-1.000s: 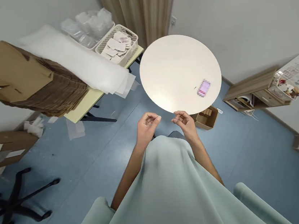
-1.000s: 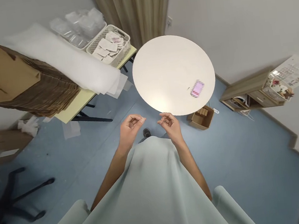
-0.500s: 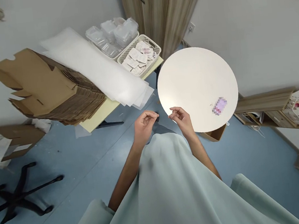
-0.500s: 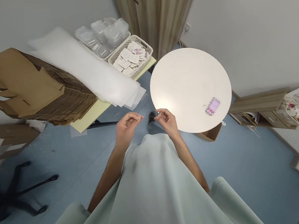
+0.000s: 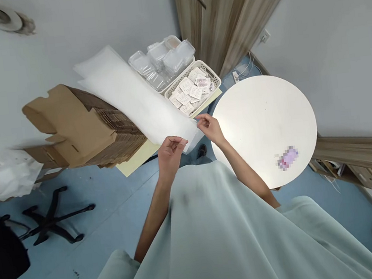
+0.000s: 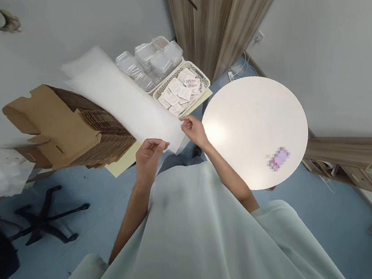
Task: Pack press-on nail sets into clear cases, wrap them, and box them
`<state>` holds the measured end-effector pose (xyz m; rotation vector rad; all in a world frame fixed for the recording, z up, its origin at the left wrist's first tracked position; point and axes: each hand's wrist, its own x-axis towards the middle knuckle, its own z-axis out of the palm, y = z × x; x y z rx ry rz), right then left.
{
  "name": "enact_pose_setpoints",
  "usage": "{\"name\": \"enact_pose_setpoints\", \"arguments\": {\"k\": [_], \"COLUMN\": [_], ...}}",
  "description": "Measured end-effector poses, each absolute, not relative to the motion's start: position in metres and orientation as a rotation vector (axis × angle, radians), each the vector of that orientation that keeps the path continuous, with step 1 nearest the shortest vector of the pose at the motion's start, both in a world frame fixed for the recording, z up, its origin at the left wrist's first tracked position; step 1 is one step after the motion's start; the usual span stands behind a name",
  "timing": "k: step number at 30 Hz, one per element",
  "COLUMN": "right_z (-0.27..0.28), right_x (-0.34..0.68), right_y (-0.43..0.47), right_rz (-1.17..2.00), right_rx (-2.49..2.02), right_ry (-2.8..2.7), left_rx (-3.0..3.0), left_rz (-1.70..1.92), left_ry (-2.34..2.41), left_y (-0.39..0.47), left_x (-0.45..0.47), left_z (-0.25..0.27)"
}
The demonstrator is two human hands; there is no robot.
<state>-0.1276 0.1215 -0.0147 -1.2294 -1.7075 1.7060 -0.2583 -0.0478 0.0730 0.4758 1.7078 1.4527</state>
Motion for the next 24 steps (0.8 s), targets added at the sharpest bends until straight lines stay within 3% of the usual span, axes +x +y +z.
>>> {"name": "enact_pose_setpoints", "arguments": {"k": [15, 24], "right_z": [-0.069, -0.072], "right_x": [-0.262, -0.278], "right_y": [0.196, 0.194], "right_rz": [0.951, 0.740], "right_rx": [-1.738, -1.822], "right_ry": [-2.771, -2.884], "left_rx": [0.538, 0.556], "left_rz": [1.409, 1.382], "left_ry": [1.622, 1.591], "left_y": [-0.003, -0.015], "left_x": [-0.367, -0.426], "left_z": [0.073, 0.070]}}
